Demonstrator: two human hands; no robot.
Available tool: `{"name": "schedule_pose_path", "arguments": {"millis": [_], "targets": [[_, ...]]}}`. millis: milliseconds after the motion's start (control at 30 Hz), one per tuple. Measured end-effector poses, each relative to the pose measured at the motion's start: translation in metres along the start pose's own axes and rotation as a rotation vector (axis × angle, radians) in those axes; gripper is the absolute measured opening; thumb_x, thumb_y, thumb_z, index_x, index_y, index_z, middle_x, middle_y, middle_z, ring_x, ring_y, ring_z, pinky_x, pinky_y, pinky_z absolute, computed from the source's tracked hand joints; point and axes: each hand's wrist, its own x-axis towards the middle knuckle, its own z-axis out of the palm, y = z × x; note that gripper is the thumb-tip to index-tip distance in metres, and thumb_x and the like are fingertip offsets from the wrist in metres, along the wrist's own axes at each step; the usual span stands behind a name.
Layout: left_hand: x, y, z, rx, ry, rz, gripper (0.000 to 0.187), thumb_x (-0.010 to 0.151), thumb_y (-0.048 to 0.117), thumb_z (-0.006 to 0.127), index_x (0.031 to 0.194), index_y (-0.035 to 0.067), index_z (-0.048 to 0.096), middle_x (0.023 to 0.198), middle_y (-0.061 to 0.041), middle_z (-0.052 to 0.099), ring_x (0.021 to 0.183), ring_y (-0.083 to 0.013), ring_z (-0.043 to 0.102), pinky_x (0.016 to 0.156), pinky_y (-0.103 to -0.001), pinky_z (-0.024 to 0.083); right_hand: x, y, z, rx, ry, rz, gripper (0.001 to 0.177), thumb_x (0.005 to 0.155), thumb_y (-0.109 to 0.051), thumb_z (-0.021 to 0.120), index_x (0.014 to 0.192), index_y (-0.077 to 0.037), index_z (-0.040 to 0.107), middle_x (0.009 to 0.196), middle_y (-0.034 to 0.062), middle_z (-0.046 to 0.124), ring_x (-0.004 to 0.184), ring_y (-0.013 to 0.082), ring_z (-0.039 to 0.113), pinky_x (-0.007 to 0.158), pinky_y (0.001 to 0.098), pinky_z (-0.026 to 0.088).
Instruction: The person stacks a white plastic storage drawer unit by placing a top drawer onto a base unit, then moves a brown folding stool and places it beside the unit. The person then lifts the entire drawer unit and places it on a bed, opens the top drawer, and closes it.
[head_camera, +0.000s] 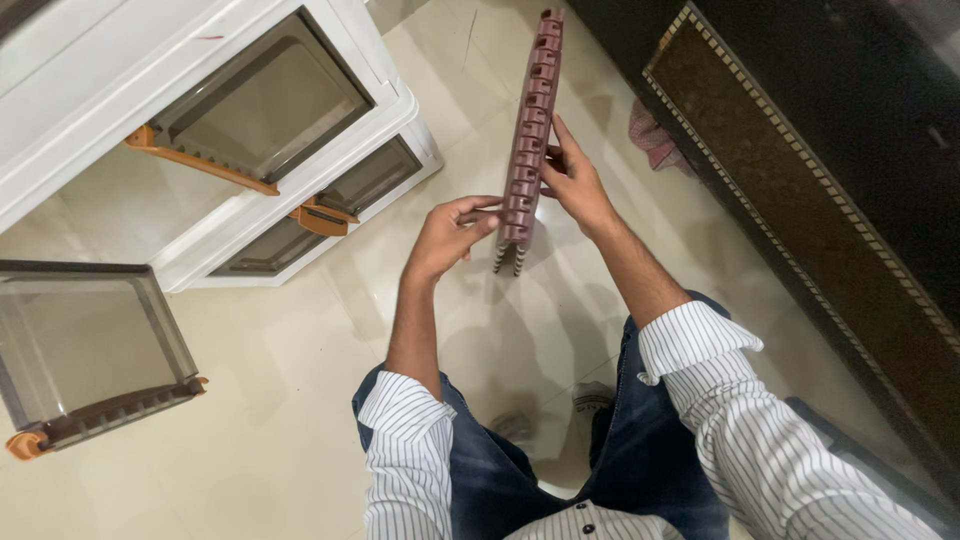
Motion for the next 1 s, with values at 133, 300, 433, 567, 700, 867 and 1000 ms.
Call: {"name": "schedule_pose_path", "arguments": {"millis": [133,300,433,567,700,867,1000], "targets": [[0.024,-0.016,0.022,-0.112,0.186,0.046,0.037,0.101,0.036,0.066,0.116,0.002,0.075,0.097,-0.007,0.078,0.077,-0.0127,0.065,0.068,-0.025,0.052,-0.001,-0.005,-0.006,0.043,-0.021,-0.016,0.074,0.099,-0.006,0.055,0.163,-0.015,0.018,0.134,0.0110,0.061,0.110,0.0152,0.066,0.089,0.0353,0.064],[0.048,-0.034,0.042,-0.145,0.226,0.088,0.044,0.100,0.040,0.063,0.124,0.003,0.066,0.108,0.000,0.071,0.094,-0.0092,0.064,0.079,-0.027,0.053,-0.001,0.003,-0.020,0.020,0.000,-0.043,0.073,0.098,0.001,0.056,0.164,-0.012,0.027,0.128,0.0113,0.065,0.104,0.0144,0.066,0.083,0.0297,0.061],[0.060,-0.032,0.054,-0.211,0.153,0.007,0.047,0.102,0.042,0.060,0.126,0.002,0.065,0.106,-0.005,0.071,0.092,-0.0117,0.064,0.078,-0.028,0.053,-0.001,0.003,-0.026,0.000,-0.026,-0.065,0.078,0.092,0.006,0.054,0.165,-0.011,0.032,0.126,0.0111,0.066,0.101,0.0139,0.063,0.079,0.0274,0.058],[0.071,-0.032,0.059,-0.339,0.155,-0.067,0.046,0.100,0.042,0.060,0.122,0.002,0.064,0.105,-0.008,0.070,0.091,-0.0148,0.066,0.076,-0.032,0.056,-0.002,-0.001,-0.022,0.015,-0.052,-0.068,0.077,0.091,0.003,0.058,0.163,-0.011,0.033,0.129,0.0106,0.064,0.102,0.0141,0.065,0.080,0.0282,0.061],[0.076,-0.032,0.052,-0.433,0.200,-0.044,0.043,0.099,0.040,0.060,0.121,0.002,0.063,0.108,-0.009,0.070,0.098,-0.0159,0.068,0.080,-0.034,0.058,0.001,-0.005,-0.007,0.001,0.003,0.049,0.066,0.093,-0.007,0.069,0.152,-0.004,0.041,0.129,0.0111,0.065,0.101,0.0170,0.068,0.075,0.0317,0.064],[0.075,-0.020,0.044,-0.405,0.184,-0.099,0.039,0.097,0.034,0.064,0.117,0.000,0.067,0.107,-0.009,0.073,0.103,-0.0192,0.072,0.082,-0.037,0.061,0.001,-0.006,-0.003,-0.022,0.032,0.044,0.059,0.092,-0.011,0.071,0.145,0.002,0.050,0.123,0.0148,0.066,0.101,0.0191,0.073,0.077,0.0328,0.068],[0.076,-0.010,0.040,-0.371,0.199,-0.112,0.035,0.094,0.027,0.067,0.113,-0.002,0.068,0.102,-0.010,0.074,0.096,-0.0195,0.074,0.079,-0.038,0.061,0.006,-0.003,0.000,-0.011,0.054,0.008,0.055,0.090,-0.009,0.073,0.140,0.004,0.055,0.121,0.0156,0.068,0.097,0.0198,0.073,0.076,0.0336,0.067]]}}
